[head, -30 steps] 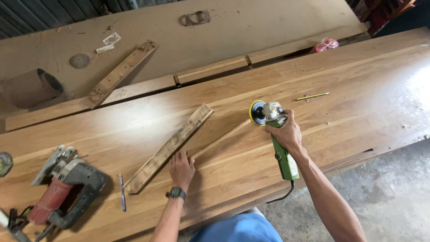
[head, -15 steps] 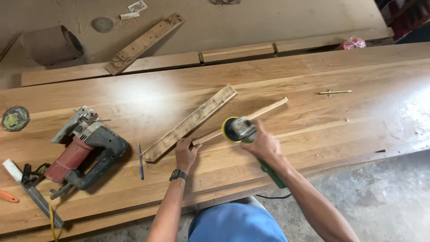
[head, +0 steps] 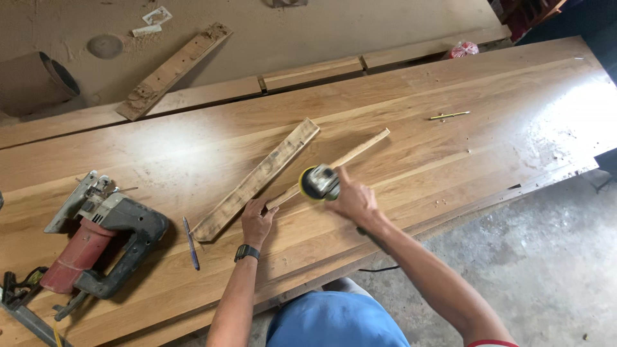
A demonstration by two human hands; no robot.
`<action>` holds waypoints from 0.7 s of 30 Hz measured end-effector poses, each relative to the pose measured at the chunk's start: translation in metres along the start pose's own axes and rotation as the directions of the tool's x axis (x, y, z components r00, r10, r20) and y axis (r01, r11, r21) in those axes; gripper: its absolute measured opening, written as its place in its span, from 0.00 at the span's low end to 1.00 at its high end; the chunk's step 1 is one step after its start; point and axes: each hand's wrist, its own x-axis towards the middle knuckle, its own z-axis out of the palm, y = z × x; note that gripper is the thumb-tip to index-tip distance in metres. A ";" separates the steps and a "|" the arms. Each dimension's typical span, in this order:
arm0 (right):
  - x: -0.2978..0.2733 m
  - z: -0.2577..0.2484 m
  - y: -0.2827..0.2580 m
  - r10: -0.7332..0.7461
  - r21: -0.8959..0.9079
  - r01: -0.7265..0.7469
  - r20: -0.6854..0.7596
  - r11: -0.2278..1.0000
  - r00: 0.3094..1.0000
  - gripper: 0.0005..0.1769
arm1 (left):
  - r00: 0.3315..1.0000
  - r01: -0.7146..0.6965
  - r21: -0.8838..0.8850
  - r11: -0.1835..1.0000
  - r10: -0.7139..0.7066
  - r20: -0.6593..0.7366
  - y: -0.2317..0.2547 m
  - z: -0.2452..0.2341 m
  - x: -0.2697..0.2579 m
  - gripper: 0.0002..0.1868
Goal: The person uses a green orbital sander to smooth the surface of a long, narrow wooden plank resting on a larger wooden workbench. They hold the plank with their left hand while moving the sander along its length with their right hand.
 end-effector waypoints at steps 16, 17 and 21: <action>0.005 -0.065 0.016 0.197 0.201 -0.187 -0.028 0.961 0.980 0.66 | 1.000 -0.023 0.029 0.999 0.023 -0.012 0.005 -0.004 0.001 0.14; 0.011 -0.048 0.018 0.132 0.133 -0.130 -0.009 0.983 0.991 0.64 | 0.999 -0.040 0.044 0.998 0.041 -0.023 0.012 -0.007 0.001 0.14; 0.031 -0.014 0.031 -0.020 -0.009 0.021 0.060 1.000 0.998 0.56 | 0.999 -0.030 0.037 0.999 0.031 -0.028 0.014 -0.008 0.001 0.14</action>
